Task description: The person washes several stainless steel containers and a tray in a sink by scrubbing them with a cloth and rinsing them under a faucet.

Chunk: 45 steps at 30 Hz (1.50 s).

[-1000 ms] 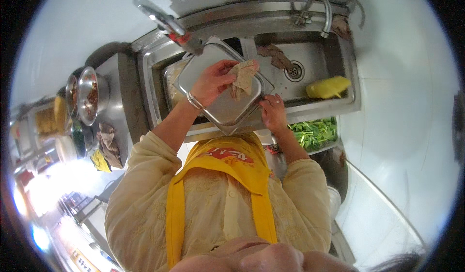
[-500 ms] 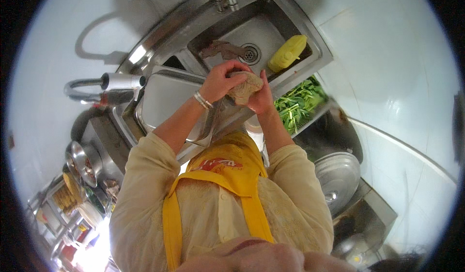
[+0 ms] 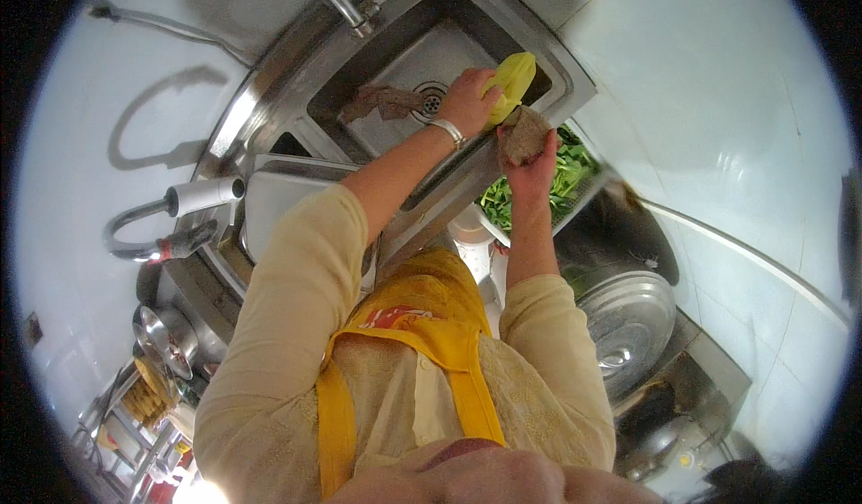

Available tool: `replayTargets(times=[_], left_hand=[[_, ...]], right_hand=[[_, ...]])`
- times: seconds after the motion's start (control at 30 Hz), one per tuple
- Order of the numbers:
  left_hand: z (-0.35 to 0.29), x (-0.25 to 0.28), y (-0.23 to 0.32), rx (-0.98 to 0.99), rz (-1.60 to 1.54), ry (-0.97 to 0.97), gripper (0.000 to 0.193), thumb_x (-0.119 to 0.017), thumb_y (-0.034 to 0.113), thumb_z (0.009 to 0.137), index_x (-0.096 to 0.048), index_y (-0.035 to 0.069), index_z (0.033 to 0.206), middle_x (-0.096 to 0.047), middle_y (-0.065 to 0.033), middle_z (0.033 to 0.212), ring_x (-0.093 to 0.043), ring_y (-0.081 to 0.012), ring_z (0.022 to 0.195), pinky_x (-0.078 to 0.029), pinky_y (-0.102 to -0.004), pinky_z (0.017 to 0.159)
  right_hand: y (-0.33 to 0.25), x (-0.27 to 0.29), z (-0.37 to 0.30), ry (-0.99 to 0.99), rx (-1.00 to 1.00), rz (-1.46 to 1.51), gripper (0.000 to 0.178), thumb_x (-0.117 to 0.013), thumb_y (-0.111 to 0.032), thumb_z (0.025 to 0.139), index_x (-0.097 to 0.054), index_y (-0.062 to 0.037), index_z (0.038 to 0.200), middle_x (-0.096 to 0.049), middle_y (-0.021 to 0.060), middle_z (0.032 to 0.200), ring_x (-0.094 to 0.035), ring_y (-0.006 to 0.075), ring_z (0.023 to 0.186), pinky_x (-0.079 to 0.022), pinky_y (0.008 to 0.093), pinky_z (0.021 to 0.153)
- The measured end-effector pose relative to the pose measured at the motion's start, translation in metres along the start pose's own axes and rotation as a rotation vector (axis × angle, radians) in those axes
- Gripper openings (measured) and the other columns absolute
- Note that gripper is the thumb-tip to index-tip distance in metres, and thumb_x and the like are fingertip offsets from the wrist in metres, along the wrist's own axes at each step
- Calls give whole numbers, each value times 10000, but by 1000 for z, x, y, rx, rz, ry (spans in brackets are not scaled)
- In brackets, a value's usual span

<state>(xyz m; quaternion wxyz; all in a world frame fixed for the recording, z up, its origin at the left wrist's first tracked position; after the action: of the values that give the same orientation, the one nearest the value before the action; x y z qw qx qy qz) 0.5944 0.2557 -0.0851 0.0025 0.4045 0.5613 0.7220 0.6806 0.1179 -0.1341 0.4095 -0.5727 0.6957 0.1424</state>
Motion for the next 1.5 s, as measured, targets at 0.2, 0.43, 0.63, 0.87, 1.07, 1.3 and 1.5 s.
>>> replayTargets(times=[0.2,0.43,0.63,0.87,1.07,1.3,1.5], left_hand=[[9,-42,-15,63,6,-59,441,-462,278,919,-460,-19,1245,-467,-234,1269,-441,-365,1183,-345,-400,1014],[8,-44,-17,-66,176,6,476,-465,294,907,-433,-15,1267,-427,-249,1311,-428,-380,1204,-344,-411,1021],[11,-44,-25,-5,255,-147,540,-419,370,913,-384,21,1324,-335,-213,1396,-422,-359,1214,-338,-429,1002],[4,-59,-39,-90,340,-186,544,-436,387,908,-386,51,1333,-364,-210,1364,-449,-371,1165,-340,-438,989],[-11,-29,-36,38,146,64,525,-451,391,914,-431,32,1297,-396,-186,1329,-487,-332,1118,-371,-399,963],[-109,60,-41,369,-1051,102,473,-375,394,964,-515,25,1224,-546,-81,1228,-551,-176,1054,-419,-322,934],[-194,151,-44,303,-1189,379,458,-385,366,960,-491,57,1281,-516,-73,1283,-507,-195,1136,-370,-325,990]], right_hand=[[-9,9,46,-103,-44,-62,453,-431,-419,933,-471,-80,1232,-544,99,1203,-525,290,1099,-440,456,921],[-8,8,59,-86,-119,-53,462,-415,-410,944,-451,-78,1264,-512,96,1260,-495,292,1140,-388,448,981],[-13,8,56,-82,-141,-34,448,-447,-412,926,-472,-101,1248,-542,87,1215,-531,290,1085,-450,460,899],[-8,4,67,-140,-102,-53,458,-437,-429,924,-475,-103,1243,-562,84,1178,-544,304,1059,-455,463,885],[-35,-30,23,-127,-53,-76,490,-422,-489,917,-493,-85,1185,-576,101,1106,-565,273,946,-482,438,779],[64,-64,-46,-424,-440,-73,405,-443,-387,926,-510,-37,1117,-561,96,1059,-542,257,976,-446,421,874],[226,-77,-106,-254,-508,-332,417,-381,-321,942,-456,-96,1285,-539,89,1123,-526,244,1017,-456,394,844]])
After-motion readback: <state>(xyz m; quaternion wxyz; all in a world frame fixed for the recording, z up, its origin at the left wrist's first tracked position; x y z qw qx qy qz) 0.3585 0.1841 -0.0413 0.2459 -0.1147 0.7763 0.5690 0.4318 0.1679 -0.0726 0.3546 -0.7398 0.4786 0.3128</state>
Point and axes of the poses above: each hand's wrist, its own z-axis towards the middle knuckle, its own x-axis out of the back of the hand, y = z × x, the point moved 4 cm from there along z, towards the middle knuckle
